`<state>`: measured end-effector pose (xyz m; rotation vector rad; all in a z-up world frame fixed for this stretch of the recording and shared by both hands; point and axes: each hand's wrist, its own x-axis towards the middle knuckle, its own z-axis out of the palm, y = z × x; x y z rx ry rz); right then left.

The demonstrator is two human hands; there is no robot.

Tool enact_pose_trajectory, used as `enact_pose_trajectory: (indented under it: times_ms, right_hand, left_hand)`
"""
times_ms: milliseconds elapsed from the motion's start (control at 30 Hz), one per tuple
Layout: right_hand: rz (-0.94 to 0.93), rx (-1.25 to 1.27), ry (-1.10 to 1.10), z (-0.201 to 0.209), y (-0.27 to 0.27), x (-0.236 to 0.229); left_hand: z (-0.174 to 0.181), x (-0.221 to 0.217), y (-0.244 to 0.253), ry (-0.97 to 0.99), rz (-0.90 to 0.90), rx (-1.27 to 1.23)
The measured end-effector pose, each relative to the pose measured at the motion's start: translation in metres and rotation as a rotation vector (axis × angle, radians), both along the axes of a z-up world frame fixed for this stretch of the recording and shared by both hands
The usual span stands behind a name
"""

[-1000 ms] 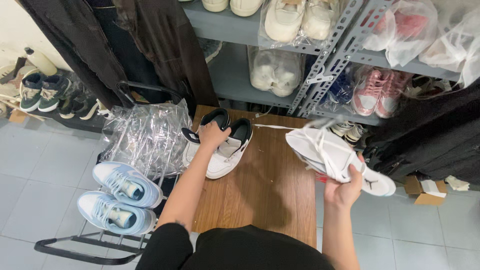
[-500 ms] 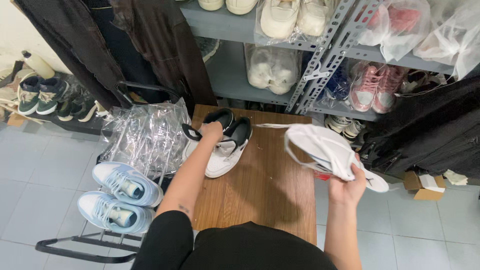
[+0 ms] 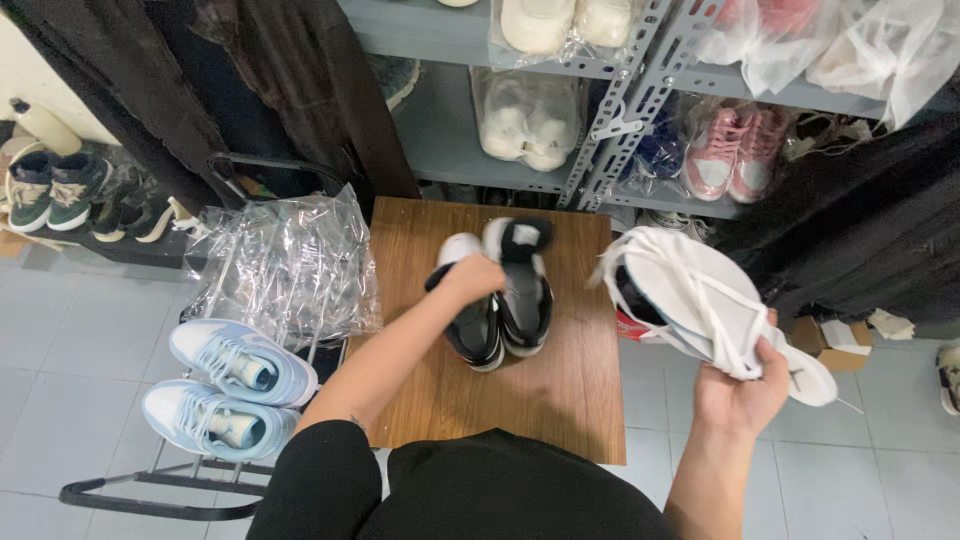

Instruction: The person unlaces and removes the insoles from a pair of sneakers, places a shoe into a plastic bag, and then unlaces another pair of sneakers.

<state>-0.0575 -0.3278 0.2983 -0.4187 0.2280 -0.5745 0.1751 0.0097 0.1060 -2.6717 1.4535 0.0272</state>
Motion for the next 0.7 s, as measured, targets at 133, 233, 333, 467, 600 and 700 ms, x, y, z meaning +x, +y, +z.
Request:
enact_pose_trajectory:
  times_ms: [133, 233, 333, 467, 600, 700]
  right_hand:
    - [0.087, 0.010, 0.047, 0.000, 0.025, 0.006]
    - [0.186, 0.009, 0.034, 0.005, 0.056, 0.012]
    - [0.288, -0.052, 0.003, 0.009, 0.099, 0.019]
    - [0.456, -0.308, 0.050, -0.011, 0.176, 0.020]
    - [0.633, -0.592, -0.066, -0.045, 0.223, 0.010]
    - [0.650, -0.544, 0.018, -0.065, 0.223, 0.007]
  left_hand:
    - [0.023, -0.046, -0.038, -0.129, -0.131, -0.128]
    - [0.057, -0.090, -0.038, 0.194, 0.070, -0.483]
    - [0.088, -0.149, -0.016, 1.076, 0.275, -1.035]
    - [0.105, -0.187, -0.005, 1.437, 0.088, -2.023]
    - [0.098, -0.181, 0.044, 1.225, 0.787, -2.331]
    - [0.090, -0.180, 0.076, 0.930, 0.803, -2.091]
